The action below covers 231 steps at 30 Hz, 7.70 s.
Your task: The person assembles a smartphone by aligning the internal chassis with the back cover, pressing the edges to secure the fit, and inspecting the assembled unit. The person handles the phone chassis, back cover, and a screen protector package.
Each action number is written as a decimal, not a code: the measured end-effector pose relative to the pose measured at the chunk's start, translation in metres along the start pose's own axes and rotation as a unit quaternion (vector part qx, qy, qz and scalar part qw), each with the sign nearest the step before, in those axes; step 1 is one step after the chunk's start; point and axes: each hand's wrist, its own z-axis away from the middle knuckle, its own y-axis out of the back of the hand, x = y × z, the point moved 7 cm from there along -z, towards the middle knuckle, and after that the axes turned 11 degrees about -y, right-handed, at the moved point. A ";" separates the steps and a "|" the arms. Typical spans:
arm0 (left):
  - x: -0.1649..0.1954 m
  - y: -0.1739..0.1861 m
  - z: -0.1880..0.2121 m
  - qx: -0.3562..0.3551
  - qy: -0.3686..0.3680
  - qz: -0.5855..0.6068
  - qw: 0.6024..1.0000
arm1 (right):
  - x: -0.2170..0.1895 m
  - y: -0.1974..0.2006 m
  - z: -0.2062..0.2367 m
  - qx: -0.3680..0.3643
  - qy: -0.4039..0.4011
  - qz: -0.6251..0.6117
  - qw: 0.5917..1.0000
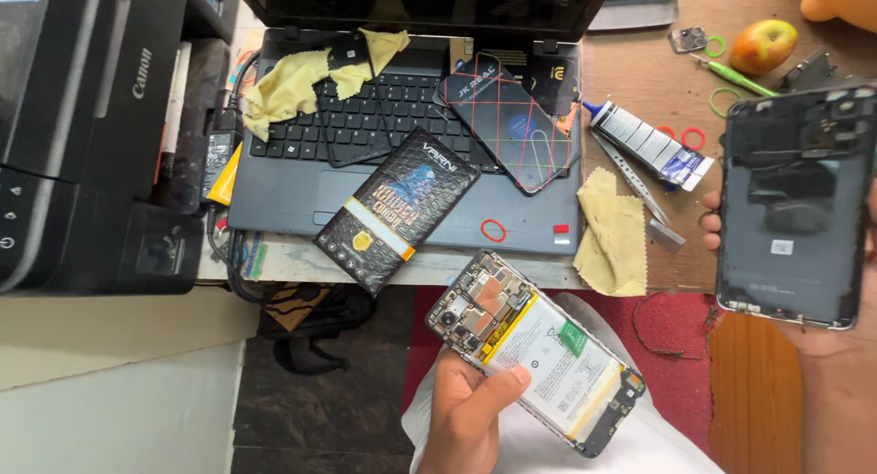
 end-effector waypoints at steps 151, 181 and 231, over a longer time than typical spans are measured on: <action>-0.154 -0.079 -0.033 0.180 -0.032 -0.047 0.982 | -0.046 0.074 0.007 -0.166 -0.107 0.038 0.980; -0.138 -0.100 -0.076 0.150 -0.053 -0.044 0.986 | -0.034 0.131 -0.041 -0.029 -0.090 0.016 0.995; -0.100 -0.084 -0.104 0.205 -0.241 -0.251 0.915 | 0.000 0.070 -0.082 -0.100 -0.174 0.133 0.971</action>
